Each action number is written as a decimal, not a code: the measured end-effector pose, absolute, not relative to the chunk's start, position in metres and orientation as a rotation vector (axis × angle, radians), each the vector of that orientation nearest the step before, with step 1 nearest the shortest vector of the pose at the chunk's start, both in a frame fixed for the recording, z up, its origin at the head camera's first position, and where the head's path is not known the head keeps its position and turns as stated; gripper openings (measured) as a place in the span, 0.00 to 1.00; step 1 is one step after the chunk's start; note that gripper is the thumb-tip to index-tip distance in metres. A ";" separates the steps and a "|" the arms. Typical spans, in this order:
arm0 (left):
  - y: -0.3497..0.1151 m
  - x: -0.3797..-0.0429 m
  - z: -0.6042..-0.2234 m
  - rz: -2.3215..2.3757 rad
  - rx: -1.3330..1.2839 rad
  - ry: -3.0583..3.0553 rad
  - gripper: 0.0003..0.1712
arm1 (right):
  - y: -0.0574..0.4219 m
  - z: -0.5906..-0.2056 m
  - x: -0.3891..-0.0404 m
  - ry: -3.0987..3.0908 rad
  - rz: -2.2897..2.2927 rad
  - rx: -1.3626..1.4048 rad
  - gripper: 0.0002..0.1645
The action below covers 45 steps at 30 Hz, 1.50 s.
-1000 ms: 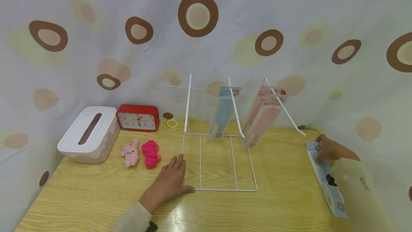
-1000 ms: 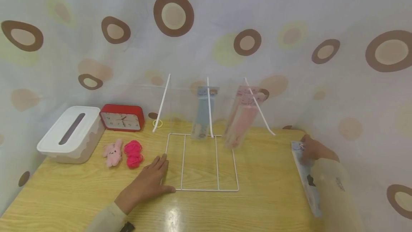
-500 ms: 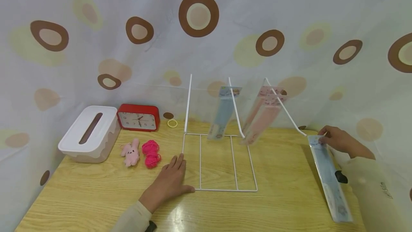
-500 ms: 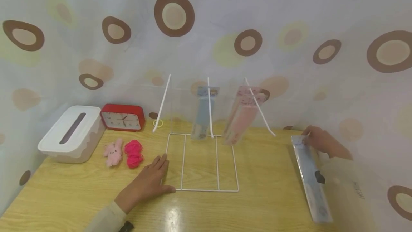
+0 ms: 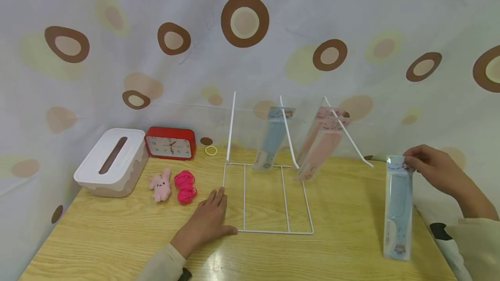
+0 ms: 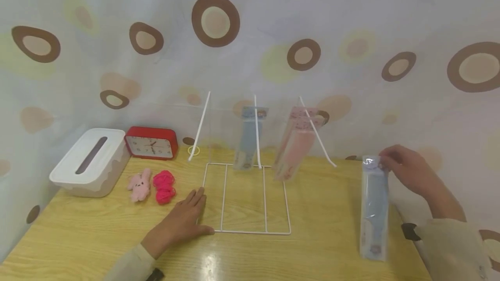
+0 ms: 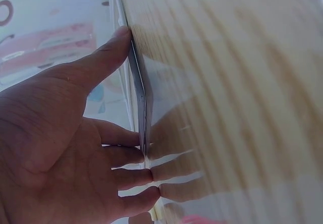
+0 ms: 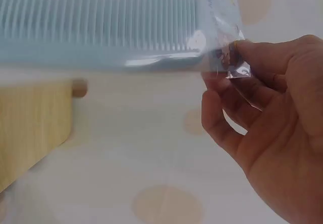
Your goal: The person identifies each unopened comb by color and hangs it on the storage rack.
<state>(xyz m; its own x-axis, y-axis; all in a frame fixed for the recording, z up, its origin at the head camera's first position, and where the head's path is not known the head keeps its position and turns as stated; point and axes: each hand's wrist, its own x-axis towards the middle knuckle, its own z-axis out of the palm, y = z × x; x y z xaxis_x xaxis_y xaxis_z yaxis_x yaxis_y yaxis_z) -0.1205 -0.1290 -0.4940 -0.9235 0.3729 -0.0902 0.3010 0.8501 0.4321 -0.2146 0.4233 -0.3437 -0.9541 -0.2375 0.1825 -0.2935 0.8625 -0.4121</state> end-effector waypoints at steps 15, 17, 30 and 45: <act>-0.127 -0.118 -0.491 0.622 0.512 2.840 0.58 | 0.366 -0.295 -0.150 -2.638 0.947 0.684 0.13; -0.127 -0.118 -0.491 0.627 0.513 2.840 0.58 | 0.355 -0.288 -0.143 -2.628 0.952 0.687 0.13; -0.127 -0.117 -0.490 0.635 0.509 2.842 0.57 | 0.293 -0.253 -0.106 -2.463 0.743 0.806 0.20; -0.127 -0.117 -0.487 0.638 0.506 2.839 0.57 | 0.282 -0.246 -0.088 -2.400 0.796 0.625 0.13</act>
<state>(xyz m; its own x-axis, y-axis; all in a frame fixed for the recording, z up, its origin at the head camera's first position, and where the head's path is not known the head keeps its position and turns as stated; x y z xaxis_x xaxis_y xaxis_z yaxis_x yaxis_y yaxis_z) -0.1167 -0.1271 -0.4871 -0.9241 0.3669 -0.1068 0.2858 0.8493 0.4438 -0.0882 0.2823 -0.2458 -0.7525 -0.2551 0.6072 -0.5675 0.7191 -0.4011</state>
